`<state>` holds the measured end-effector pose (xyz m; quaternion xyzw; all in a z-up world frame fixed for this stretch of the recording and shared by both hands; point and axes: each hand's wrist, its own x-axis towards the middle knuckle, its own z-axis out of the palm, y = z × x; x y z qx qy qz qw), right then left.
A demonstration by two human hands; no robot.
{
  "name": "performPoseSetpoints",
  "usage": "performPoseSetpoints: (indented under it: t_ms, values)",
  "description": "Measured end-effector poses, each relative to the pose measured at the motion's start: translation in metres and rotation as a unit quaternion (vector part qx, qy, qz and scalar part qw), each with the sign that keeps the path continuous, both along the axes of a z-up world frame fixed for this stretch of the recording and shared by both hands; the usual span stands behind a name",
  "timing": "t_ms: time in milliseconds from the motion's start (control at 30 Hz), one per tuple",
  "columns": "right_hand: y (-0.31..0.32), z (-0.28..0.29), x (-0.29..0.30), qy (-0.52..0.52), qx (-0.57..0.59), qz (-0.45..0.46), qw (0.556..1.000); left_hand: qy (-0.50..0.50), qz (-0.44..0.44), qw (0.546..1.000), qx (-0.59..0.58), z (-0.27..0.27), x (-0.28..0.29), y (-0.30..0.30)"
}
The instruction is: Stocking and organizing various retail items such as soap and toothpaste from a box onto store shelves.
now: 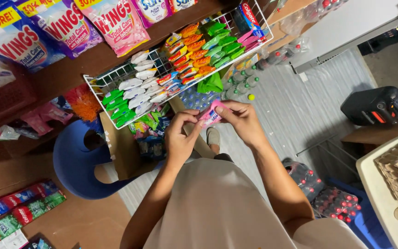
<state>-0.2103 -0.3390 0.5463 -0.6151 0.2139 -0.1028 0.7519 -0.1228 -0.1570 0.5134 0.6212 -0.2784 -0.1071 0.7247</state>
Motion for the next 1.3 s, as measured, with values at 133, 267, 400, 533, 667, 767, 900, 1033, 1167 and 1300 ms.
performPoseSetpoints:
  t_ms: [133, 267, 400, 533, 667, 767, 900, 1033, 1167, 1300]
  values:
    - [-0.012, 0.012, -0.004, -0.038, -0.181, 0.054, 0.981, -0.161, -0.038, 0.982, 0.085, 0.052, 0.013, -0.014]
    - [-0.020, 0.024, -0.006, -0.066, -0.221, 0.014, 0.973, -0.128, -0.120, 0.964, 0.199, 0.044, 0.025, -0.038]
    - [-0.034, 0.008, -0.021, -0.130, -0.158, -0.116, 0.972, -0.169, -0.074, 0.968, 0.170, 0.040, 0.056, -0.081]
    - [-0.042, -0.007, -0.043, -0.095, -0.136, -0.152, 0.974, -0.286, 0.007, 0.949, 0.135, 0.031, 0.101, -0.145]
    - [-0.044, -0.015, -0.059, -0.051, -0.116, -0.173, 0.977, -0.256, -0.009, 0.957, 0.136, 0.026, 0.136, -0.209]
    - [-0.046, -0.022, -0.068, -0.045, -0.104, -0.184, 0.976, -0.285, 0.009, 0.942, 0.176, 0.017, 0.146, -0.248]
    - [-0.049, -0.028, -0.074, -0.019, -0.100, -0.179, 0.979, -0.281, 0.004, 0.907, 0.314, -0.015, 0.155, -0.285]
    - [-0.053, -0.035, -0.079, -0.021, -0.087, -0.164, 0.982, -0.265, -0.045, 0.874, 0.404, -0.045, 0.159, -0.301]
    - [-0.055, -0.026, -0.077, 0.007, -0.087, -0.153, 0.984, -0.310, -0.065, 0.843, 0.434, -0.057, 0.163, -0.306]
    - [-0.054, -0.028, -0.073, 0.015, -0.071, -0.134, 0.988, -0.263, -0.121, 0.831, 0.475, -0.047, 0.169, -0.303]
